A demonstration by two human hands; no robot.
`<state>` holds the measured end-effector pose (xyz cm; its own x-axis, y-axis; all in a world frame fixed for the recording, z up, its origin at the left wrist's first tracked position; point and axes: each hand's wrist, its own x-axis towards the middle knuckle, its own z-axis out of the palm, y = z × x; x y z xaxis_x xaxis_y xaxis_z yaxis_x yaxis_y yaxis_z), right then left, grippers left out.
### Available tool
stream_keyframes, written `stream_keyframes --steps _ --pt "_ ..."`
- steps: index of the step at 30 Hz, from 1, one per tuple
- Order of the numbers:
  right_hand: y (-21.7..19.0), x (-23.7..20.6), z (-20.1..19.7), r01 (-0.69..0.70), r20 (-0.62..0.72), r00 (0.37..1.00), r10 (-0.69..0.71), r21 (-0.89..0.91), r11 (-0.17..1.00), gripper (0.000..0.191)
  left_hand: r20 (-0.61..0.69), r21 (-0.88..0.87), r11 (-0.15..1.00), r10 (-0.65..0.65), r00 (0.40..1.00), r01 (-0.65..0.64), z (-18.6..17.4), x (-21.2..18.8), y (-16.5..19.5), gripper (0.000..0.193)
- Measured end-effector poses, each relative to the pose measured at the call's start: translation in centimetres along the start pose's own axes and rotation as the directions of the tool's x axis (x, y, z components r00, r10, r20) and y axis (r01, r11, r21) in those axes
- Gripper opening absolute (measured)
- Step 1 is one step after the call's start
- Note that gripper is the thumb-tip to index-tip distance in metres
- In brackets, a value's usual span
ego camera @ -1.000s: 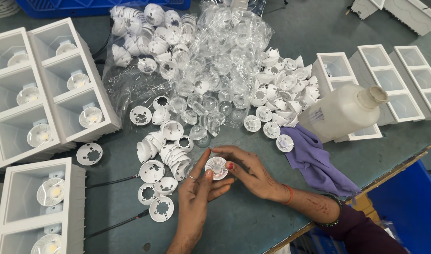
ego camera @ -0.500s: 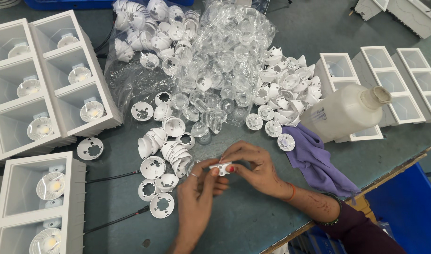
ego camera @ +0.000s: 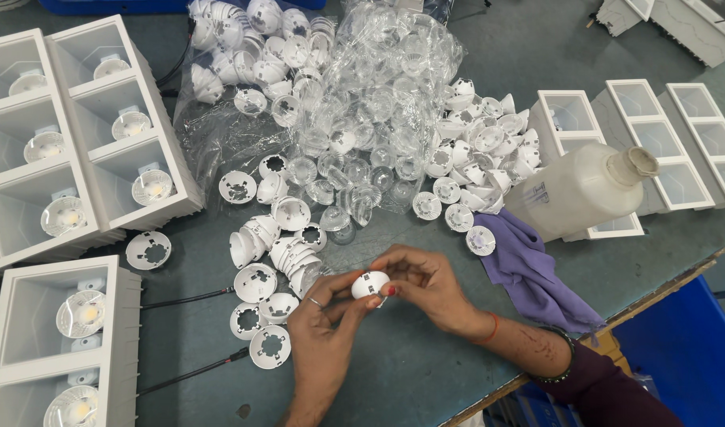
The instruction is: The person picks clear plastic bulb covers and white plastic diffuser rings from the workbench, presses each ring onto a cover to snap them together, and places the assembled bulb units into white compartmented trays on the table.
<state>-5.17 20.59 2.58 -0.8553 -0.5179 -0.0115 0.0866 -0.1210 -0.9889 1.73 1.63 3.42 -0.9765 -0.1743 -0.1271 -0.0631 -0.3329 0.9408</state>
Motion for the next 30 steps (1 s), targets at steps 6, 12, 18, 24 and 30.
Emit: stream_keyframes --steps 6,12,18,24,30 --pt "-1.4 -0.3 0.2 -0.012 0.129 0.992 0.012 -0.002 1.0 0.042 0.021 -0.001 0.999 0.039 0.999 -0.039 0.2 -0.4 -0.4 0.028" --pt "-1.8 -0.8 1.3 0.005 0.086 0.996 -0.004 -0.011 1.0 0.037 0.032 0.246 0.938 0.245 0.969 -0.245 0.6 -1.2 0.4 0.026" --pt "-2.2 -2.0 2.5 0.153 0.072 0.986 -0.148 -0.063 0.986 0.032 0.099 0.431 0.779 0.46 0.882 -0.455 1.1 -2.3 1.0 0.029" --pt "-2.1 -2.4 2.5 0.163 0.043 0.986 -0.159 -0.155 0.974 0.029 0.106 0.496 0.704 0.532 0.84 -0.508 1.1 -2.5 0.8 0.028" --pt "-1.8 -1.8 1.7 0.325 0.049 0.946 -0.321 -0.166 0.931 0.029 0.129 0.395 0.77 0.494 0.86 -0.501 0.8 -2.0 1.2 0.028"
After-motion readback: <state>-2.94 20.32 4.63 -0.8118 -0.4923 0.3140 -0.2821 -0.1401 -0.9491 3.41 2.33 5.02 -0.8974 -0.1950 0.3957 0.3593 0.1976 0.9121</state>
